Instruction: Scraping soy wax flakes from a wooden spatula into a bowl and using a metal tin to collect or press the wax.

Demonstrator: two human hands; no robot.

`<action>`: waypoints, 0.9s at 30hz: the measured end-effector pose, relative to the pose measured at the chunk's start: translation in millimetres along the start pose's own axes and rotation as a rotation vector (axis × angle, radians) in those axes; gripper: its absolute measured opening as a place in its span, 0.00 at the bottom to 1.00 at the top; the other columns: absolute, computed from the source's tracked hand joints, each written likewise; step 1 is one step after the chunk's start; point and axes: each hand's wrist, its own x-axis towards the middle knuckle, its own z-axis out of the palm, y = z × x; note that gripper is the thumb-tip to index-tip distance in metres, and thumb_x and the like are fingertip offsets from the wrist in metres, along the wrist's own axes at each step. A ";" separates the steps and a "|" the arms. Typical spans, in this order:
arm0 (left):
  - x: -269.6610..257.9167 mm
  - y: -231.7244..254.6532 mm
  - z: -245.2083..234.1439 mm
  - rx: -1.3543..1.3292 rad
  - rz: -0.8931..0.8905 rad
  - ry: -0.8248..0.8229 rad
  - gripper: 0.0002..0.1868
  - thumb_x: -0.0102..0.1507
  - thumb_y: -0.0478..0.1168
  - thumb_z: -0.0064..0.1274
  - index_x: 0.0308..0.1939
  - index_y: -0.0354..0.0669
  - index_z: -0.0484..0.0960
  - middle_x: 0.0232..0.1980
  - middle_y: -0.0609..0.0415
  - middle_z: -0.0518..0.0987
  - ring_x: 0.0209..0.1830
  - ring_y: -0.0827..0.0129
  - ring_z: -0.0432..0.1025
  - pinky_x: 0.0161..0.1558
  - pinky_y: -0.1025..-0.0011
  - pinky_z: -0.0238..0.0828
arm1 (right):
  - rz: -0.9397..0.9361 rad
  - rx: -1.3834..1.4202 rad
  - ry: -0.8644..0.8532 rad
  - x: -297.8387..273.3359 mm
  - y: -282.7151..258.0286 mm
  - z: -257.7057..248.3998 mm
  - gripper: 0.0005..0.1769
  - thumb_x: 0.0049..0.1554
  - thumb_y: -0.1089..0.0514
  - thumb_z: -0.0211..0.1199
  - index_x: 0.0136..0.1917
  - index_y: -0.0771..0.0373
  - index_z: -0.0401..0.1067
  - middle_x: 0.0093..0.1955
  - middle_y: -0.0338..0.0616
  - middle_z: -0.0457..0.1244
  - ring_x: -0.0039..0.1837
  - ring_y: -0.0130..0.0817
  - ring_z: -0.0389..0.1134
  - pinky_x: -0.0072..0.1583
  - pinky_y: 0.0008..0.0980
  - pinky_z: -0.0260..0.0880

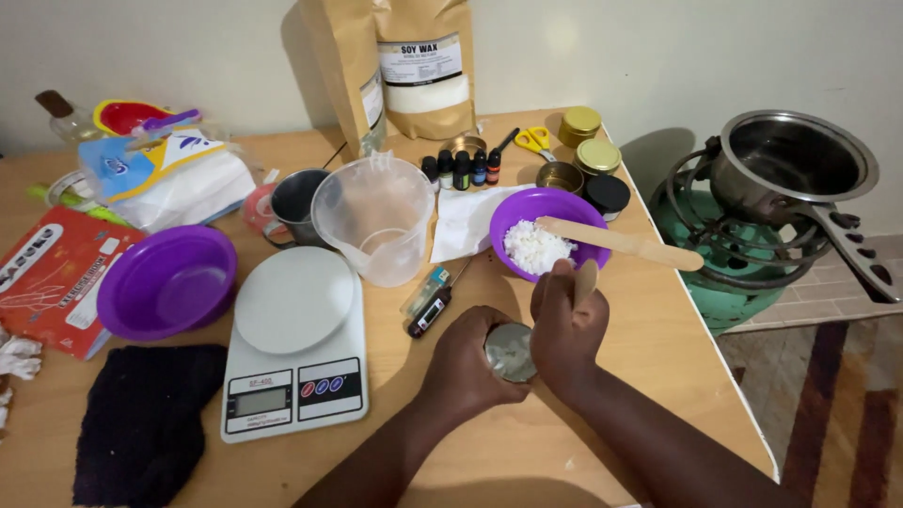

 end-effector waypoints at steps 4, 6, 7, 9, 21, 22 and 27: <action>1.4 3.4 -2.5 -0.014 -0.083 -0.100 0.31 0.33 0.42 0.69 0.40 0.50 0.77 0.40 0.61 0.78 0.39 0.70 0.74 0.37 0.73 0.68 | 0.006 0.024 -0.039 3.8 8.6 -0.1 0.25 0.59 0.57 0.45 0.21 0.54 0.46 0.18 0.32 0.44 0.23 0.22 0.45 0.29 0.26 0.45; 2.8 -0.2 -3.0 -0.016 -0.043 -0.095 0.31 0.33 0.42 0.70 0.39 0.49 0.78 0.38 0.60 0.78 0.37 0.70 0.73 0.36 0.74 0.67 | 0.006 0.084 -0.090 6.5 17.4 -2.1 0.25 0.59 0.56 0.45 0.21 0.54 0.46 0.19 0.33 0.44 0.23 0.22 0.44 0.29 0.27 0.42; 3.2 -7.3 -0.9 -0.019 -0.045 -0.097 0.31 0.33 0.42 0.70 0.39 0.49 0.78 0.38 0.60 0.78 0.37 0.70 0.73 0.36 0.74 0.67 | 0.008 0.081 -0.089 9.7 25.1 -6.0 0.25 0.59 0.56 0.45 0.21 0.54 0.46 0.19 0.33 0.44 0.23 0.22 0.44 0.29 0.27 0.42; 5.1 -21.3 2.7 -0.101 -0.020 -0.081 0.40 0.29 0.48 0.69 0.47 0.50 0.78 0.41 0.51 0.79 0.49 0.59 0.75 0.50 0.67 0.70 | -0.267 0.173 -0.285 17.1 40.2 -12.8 0.27 0.65 0.56 0.40 0.23 0.55 0.55 0.18 0.35 0.47 0.21 0.22 0.44 0.27 0.23 0.47; 7.8 -31.0 -2.7 -0.204 0.115 -0.107 0.40 0.28 0.47 0.73 0.44 0.41 0.81 0.40 0.47 0.81 0.47 0.56 0.76 0.49 0.66 0.72 | -0.198 0.392 -0.602 35.6 55.8 -19.2 0.25 0.65 0.52 0.40 0.26 0.54 0.54 0.20 0.31 0.42 0.22 0.20 0.42 0.26 0.20 0.45; 7.1 -30.8 -2.6 -0.204 0.115 -0.109 0.40 0.28 0.47 0.73 0.44 0.41 0.81 0.40 0.47 0.81 0.47 0.56 0.76 0.49 0.66 0.72 | -0.197 0.392 -0.600 36.6 56.7 -19.8 0.25 0.65 0.52 0.40 0.26 0.54 0.54 0.20 0.31 0.42 0.22 0.20 0.42 0.26 0.20 0.45; 5.6 -23.4 -6.0 -0.258 0.105 -0.161 0.37 0.30 0.46 0.73 0.41 0.38 0.82 0.38 0.47 0.81 0.45 0.54 0.77 0.48 0.65 0.72 | -0.171 0.437 -0.674 38.2 56.5 -17.6 0.25 0.65 0.51 0.40 0.26 0.53 0.55 0.19 0.31 0.42 0.21 0.20 0.42 0.25 0.20 0.47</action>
